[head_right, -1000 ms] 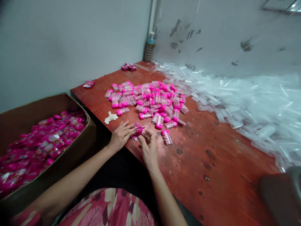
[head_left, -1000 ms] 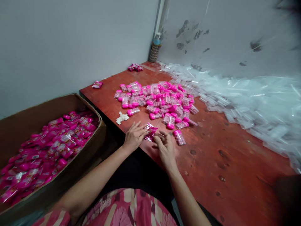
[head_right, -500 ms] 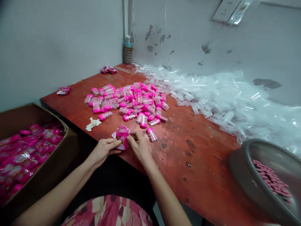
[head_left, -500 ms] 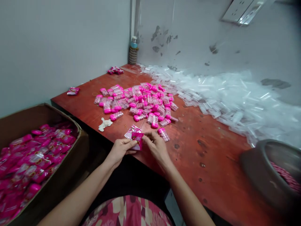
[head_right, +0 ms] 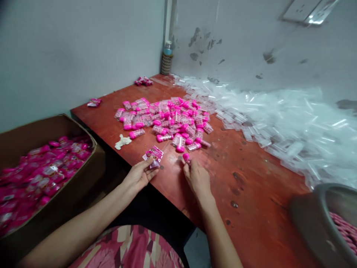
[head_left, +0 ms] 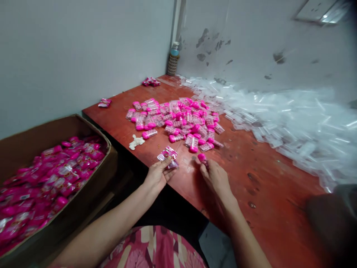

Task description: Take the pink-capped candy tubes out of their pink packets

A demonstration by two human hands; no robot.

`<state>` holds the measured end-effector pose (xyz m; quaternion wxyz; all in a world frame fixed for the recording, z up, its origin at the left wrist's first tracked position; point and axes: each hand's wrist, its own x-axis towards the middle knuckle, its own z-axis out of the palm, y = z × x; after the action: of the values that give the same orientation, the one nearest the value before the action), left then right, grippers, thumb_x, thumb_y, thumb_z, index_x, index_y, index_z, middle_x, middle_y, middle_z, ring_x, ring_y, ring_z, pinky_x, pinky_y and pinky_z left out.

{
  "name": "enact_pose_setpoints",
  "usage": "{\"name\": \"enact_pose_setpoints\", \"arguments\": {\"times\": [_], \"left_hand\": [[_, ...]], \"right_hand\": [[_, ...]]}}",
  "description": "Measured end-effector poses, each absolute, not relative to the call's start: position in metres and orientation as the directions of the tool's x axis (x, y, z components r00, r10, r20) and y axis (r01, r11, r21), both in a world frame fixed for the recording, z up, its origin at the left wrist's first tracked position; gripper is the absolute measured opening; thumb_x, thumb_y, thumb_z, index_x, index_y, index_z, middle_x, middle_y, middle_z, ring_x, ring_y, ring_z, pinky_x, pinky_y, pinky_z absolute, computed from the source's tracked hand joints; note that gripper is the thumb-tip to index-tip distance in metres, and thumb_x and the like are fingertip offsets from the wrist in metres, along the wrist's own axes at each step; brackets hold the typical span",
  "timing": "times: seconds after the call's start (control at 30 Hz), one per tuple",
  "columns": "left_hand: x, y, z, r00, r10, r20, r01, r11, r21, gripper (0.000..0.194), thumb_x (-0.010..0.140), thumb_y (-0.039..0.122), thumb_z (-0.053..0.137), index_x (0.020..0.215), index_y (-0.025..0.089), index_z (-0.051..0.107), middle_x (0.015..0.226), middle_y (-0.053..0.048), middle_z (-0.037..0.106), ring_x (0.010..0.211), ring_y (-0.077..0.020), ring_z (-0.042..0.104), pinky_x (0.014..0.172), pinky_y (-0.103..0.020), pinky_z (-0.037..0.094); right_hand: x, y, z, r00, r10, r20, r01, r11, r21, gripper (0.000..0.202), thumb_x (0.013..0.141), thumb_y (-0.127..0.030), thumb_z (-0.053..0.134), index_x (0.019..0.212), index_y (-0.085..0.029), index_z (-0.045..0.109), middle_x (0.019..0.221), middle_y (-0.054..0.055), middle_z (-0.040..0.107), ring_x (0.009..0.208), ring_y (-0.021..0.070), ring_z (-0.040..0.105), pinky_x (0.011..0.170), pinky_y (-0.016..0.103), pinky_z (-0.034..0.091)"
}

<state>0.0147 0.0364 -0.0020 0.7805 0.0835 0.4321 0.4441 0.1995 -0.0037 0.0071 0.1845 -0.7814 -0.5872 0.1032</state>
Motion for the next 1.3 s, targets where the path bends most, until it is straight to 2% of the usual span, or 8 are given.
{"name": "enact_pose_setpoints", "arguments": {"times": [0.1,0.17,0.47,0.63,0.73,0.83,1.13,1.3], "left_hand": [[0.020,0.038,-0.005,0.225,0.757,-0.614,-0.700,0.564,0.438,0.016,0.067,0.021,0.068,0.076,0.011,0.058,0.065,-0.005,0.064,0.060,-0.0159,0.064,0.057,-0.025,0.054],[0.024,0.038,-0.005,0.225,0.755,-0.615,-0.728,0.550,0.409,0.015,0.068,0.020,0.066,0.077,0.012,0.057,0.065,-0.004,0.064,0.060,-0.0162,0.064,0.055,-0.025,0.053],[0.032,0.030,0.003,0.272,0.793,-0.545,-0.750,0.530,0.397,0.017,0.065,0.018,0.069,0.072,0.012,0.054,0.062,-0.002,0.061,0.056,-0.0114,0.060,0.056,-0.022,0.051],[0.030,0.028,0.004,0.274,0.829,-0.488,-0.692,0.522,0.498,0.023,0.063,0.026,0.071,0.066,0.011,0.053,0.053,0.000,0.057,0.044,-0.0088,0.053,0.041,-0.019,0.043],[0.028,0.029,0.005,0.274,0.824,-0.495,-0.697,0.525,0.489,0.023,0.062,0.026,0.071,0.069,0.011,0.055,0.059,-0.002,0.060,0.049,-0.0104,0.057,0.048,-0.021,0.047],[0.028,0.028,0.006,0.269,0.824,-0.499,-0.688,0.527,0.499,0.023,0.062,0.024,0.071,0.072,0.011,0.056,0.065,-0.004,0.062,0.056,-0.0127,0.060,0.056,-0.024,0.049],[0.025,0.026,0.012,0.335,0.863,-0.377,-0.507,0.503,0.700,0.028,0.061,0.034,0.070,0.063,0.011,0.055,0.050,-0.001,0.056,0.041,-0.0110,0.053,0.039,-0.020,0.040],[0.019,0.028,0.011,0.395,0.862,-0.317,-0.422,0.477,0.771,0.032,0.057,0.038,0.072,0.068,0.012,0.057,0.050,0.000,0.058,0.037,-0.0095,0.050,0.034,-0.018,0.035]], "right_hand": [[0.172,-0.025,0.008,0.209,0.974,-0.084,0.458,-0.174,-0.872,0.025,0.083,-0.041,0.040,0.079,-0.020,0.051,0.061,0.002,0.059,0.048,0.0152,0.055,0.042,0.024,0.041],[0.149,-0.039,0.008,0.139,0.973,-0.182,0.220,-0.210,-0.953,0.028,0.082,-0.046,0.041,0.080,-0.020,0.049,0.062,0.001,0.058,0.043,0.0131,0.054,0.036,0.022,0.040],[0.114,-0.041,-0.001,0.241,0.951,-0.192,0.108,-0.223,-0.969,0.028,0.081,-0.048,0.044,0.081,-0.019,0.047,0.058,-0.004,0.055,0.037,0.0075,0.048,0.031,0.016,0.037],[0.115,-0.039,-0.003,0.075,0.972,-0.224,-0.040,-0.221,-0.974,0.028,0.082,-0.046,0.043,0.083,-0.019,0.047,0.058,-0.003,0.055,0.037,0.0070,0.048,0.031,0.015,0.035],[0.115,-0.038,-0.005,0.116,0.969,-0.218,-0.097,-0.207,-0.973,0.028,0.082,-0.047,0.042,0.081,-0.019,0.046,0.059,-0.003,0.055,0.038,0.0069,0.048,0.031,0.015,0.035],[0.115,-0.037,-0.005,0.210,0.957,-0.199,-0.060,-0.190,-0.980,0.029,0.082,-0.047,0.043,0.080,-0.019,0.046,0.059,-0.003,0.054,0.040,0.0073,0.049,0.032,0.015,0.037],[0.118,-0.037,-0.005,0.048,0.971,-0.236,-0.078,-0.232,-0.970,0.029,0.083,-0.046,0.041,0.084,-0.018,0.047,0.058,-0.003,0.056,0.037,0.0070,0.047,0.032,0.015,0.034],[0.115,-0.037,-0.007,0.139,0.977,-0.159,0.074,-0.171,-0.983,0.027,0.082,-0.046,0.043,0.079,-0.019,0.047,0.056,-0.003,0.055,0.036,0.0074,0.046,0.032,0.017,0.034]]}}
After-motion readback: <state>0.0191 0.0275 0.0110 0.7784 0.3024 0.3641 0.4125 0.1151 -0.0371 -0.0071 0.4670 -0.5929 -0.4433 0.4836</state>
